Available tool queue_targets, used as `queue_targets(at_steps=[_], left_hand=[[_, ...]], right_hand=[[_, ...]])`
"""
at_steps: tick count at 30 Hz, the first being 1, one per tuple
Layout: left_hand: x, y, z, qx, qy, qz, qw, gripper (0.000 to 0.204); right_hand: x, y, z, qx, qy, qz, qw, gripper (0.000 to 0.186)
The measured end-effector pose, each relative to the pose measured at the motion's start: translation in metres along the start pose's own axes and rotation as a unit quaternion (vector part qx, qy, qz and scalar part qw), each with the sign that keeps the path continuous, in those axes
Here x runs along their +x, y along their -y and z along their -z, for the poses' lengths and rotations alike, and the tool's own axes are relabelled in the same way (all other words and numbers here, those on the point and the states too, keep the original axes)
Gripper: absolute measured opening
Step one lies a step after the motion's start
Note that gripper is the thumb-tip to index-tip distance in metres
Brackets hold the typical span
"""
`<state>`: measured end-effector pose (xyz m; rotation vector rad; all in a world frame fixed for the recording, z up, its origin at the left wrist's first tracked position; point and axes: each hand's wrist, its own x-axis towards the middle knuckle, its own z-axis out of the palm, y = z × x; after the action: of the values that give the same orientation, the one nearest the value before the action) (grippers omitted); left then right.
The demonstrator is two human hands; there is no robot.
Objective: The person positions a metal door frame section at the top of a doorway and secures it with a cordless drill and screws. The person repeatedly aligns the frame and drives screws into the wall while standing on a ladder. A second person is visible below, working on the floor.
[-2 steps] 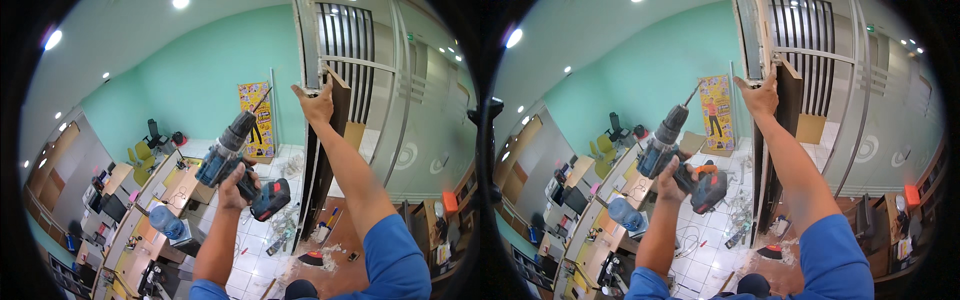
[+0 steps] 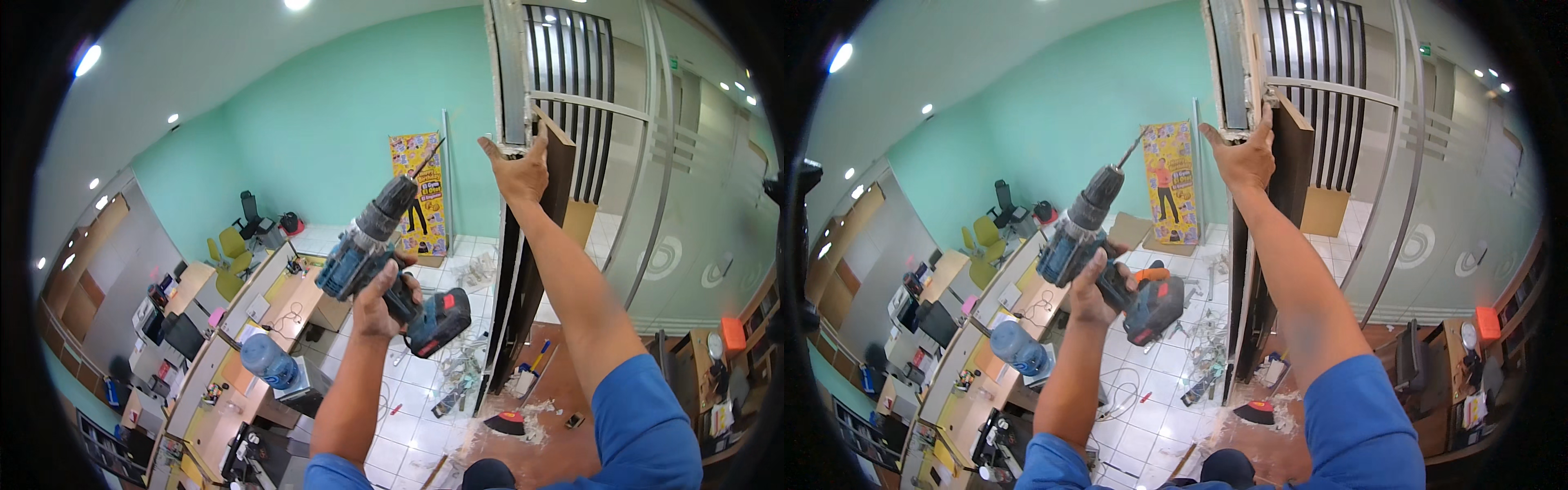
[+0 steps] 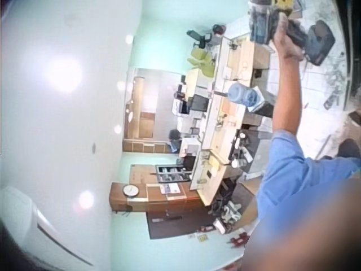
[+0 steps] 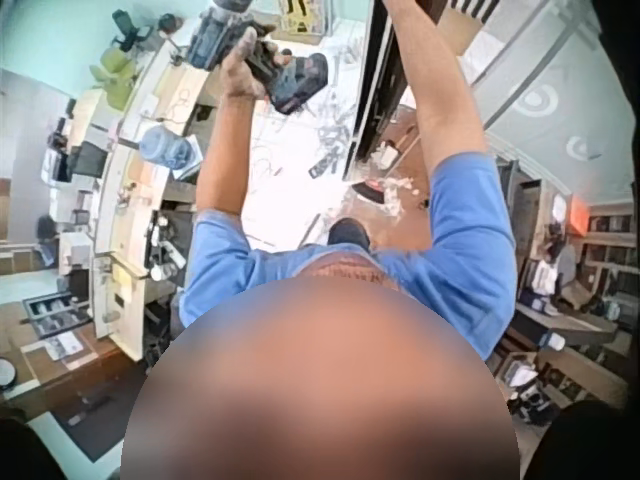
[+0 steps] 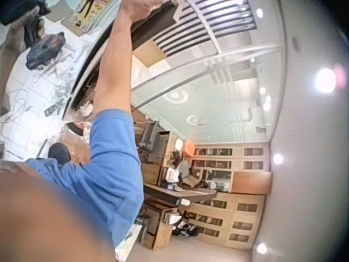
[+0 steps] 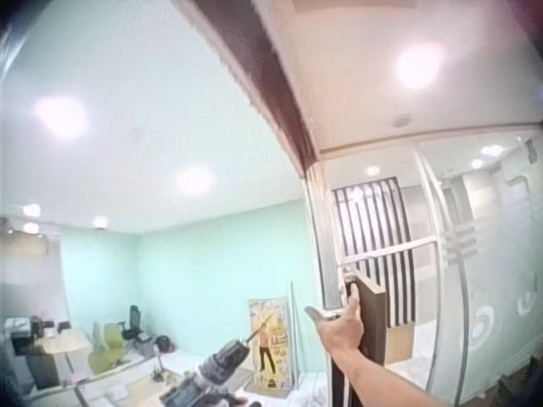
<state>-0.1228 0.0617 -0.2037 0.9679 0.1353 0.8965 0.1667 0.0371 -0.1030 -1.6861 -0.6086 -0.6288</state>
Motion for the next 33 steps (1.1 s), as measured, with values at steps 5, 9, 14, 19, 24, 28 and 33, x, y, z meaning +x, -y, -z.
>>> queue_targets(at_steps=[5, 9, 14, 19, 24, 28, 33], left_hand=[[0.051, 0.011, 0.007, -0.046, -0.017, -0.067, 0.997, 0.035], [0.059, 0.025, 0.001, -0.140, -0.001, -0.046, 0.989, 0.033], [0.054, 0.034, 0.000, -0.136, 0.022, -0.022, 0.990, 0.033], [0.053, 0.043, 0.004, -0.089, -0.006, -0.044, 0.995, 0.041], [0.058, 0.039, 0.007, -0.109, -0.010, -0.027, 0.994, 0.030], [0.060, 0.036, 0.007, -0.102, -0.022, -0.031, 0.994, 0.036], [0.054, 0.041, 0.010, -0.104, -0.014, -0.036, 0.994, 0.037]], right_hand=[[-0.001, -0.017, -0.017, 0.009, -0.075, 0.087, 0.993, 0.106], [0.009, -0.029, -0.019, 0.097, -0.058, 0.118, 0.987, 0.079], [0.018, -0.028, -0.013, 0.252, 0.024, 0.047, 0.966, 0.053], [0.013, -0.020, -0.010, 0.227, 0.012, 0.061, 0.972, 0.051], [0.009, -0.016, -0.025, 0.139, -0.113, 0.185, 0.966, 0.061], [0.009, -0.023, -0.028, 0.161, -0.108, 0.189, 0.963, 0.064], [0.009, -0.028, -0.034, 0.062, -0.192, 0.307, 0.930, 0.058]])
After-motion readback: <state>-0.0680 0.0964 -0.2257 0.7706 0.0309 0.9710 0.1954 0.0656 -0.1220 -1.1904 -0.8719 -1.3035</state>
